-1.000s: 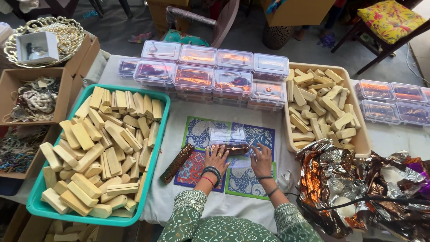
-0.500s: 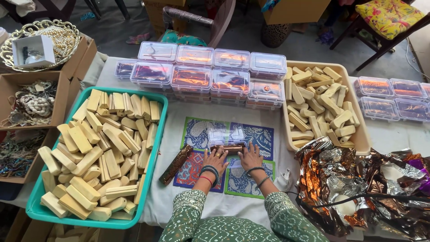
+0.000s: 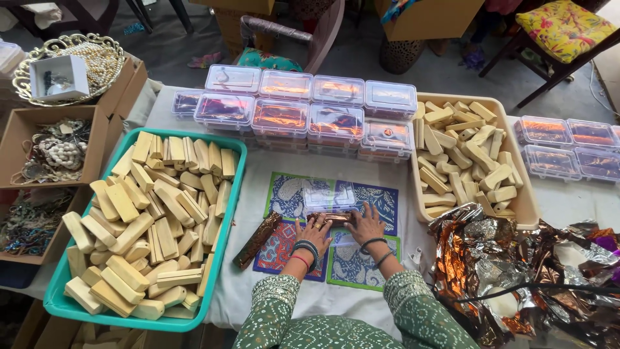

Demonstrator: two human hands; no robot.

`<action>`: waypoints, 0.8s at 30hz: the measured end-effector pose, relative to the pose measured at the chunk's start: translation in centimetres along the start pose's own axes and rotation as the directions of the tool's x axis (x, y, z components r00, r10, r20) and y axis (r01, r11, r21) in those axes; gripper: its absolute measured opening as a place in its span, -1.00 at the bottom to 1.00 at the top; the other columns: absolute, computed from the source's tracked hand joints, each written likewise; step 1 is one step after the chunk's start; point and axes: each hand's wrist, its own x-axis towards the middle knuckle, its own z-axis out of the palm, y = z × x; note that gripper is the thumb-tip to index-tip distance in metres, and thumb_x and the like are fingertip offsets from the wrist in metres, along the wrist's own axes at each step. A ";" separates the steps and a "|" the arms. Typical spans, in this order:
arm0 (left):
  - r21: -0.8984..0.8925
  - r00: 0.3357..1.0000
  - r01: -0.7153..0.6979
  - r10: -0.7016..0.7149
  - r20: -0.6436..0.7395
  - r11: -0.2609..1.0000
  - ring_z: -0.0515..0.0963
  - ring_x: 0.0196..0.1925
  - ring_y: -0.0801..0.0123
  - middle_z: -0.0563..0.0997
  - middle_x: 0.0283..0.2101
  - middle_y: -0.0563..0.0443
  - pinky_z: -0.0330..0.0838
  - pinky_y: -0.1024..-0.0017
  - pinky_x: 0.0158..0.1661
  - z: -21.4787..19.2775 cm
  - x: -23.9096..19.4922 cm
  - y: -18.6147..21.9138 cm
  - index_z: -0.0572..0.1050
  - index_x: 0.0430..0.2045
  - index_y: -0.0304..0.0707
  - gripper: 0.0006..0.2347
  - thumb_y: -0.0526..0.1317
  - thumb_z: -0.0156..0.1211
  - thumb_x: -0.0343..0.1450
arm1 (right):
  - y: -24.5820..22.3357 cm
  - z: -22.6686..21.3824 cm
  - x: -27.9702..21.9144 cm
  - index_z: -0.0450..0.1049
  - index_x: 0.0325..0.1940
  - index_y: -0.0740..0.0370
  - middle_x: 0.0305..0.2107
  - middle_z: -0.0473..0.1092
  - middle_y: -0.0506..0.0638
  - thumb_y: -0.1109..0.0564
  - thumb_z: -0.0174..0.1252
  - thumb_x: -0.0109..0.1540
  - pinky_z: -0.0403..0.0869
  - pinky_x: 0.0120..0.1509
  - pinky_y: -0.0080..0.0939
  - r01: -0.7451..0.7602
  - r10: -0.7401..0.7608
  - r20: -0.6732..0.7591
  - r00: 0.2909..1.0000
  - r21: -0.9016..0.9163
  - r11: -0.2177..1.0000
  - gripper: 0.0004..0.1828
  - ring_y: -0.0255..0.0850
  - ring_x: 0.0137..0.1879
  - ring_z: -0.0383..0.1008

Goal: The person wipes a small wooden block with a white cloth, then wraps it in a sheet of copper-colored foil. They repeat this process with a second block. Finally, they place the wrapped blocks into a clear plastic container.

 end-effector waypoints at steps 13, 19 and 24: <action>0.100 0.993 0.063 -0.053 -0.103 0.993 0.15 0.47 0.30 0.25 0.38 0.06 -0.31 -0.45 0.36 0.8 1.7 -0.7 0.01 0.46 -0.07 -0.33 -0.01 0.14 0.44 | 1.1 2.2 1.1 0.34 0.33 -0.25 0.48 -0.01 -0.04 -0.32 0.15 0.24 0.22 0.34 0.42 0.000 0.000 0.002 1.000 0.002 1.000 -0.41 0.09 0.59 -0.09; -0.173 0.876 -0.059 -0.032 -0.481 0.983 0.19 0.42 0.15 0.32 0.34 -0.02 -0.18 -0.36 0.33 1.9 -2.7 -1.9 0.26 0.30 -0.15 -0.43 -0.11 0.22 0.35 | 1.2 2.4 -1.2 0.41 0.29 -0.16 0.37 0.13 0.01 -0.10 0.32 0.13 0.31 0.25 0.28 0.137 -0.105 -0.307 0.946 0.085 0.987 -0.38 0.05 0.48 0.08; -0.394 0.758 0.065 -0.302 -0.578 0.917 0.32 0.36 0.14 0.43 0.25 -0.01 -0.05 -0.19 0.38 2.7 -6.9 -6.5 0.42 0.14 -0.15 -0.55 -0.20 0.26 0.32 | -0.2 1.5 -2.3 0.46 0.25 -0.03 0.15 0.36 -0.10 0.12 0.28 0.10 0.41 0.13 -0.01 0.469 -0.435 -0.441 0.785 -0.035 0.883 -0.41 -0.07 0.23 0.32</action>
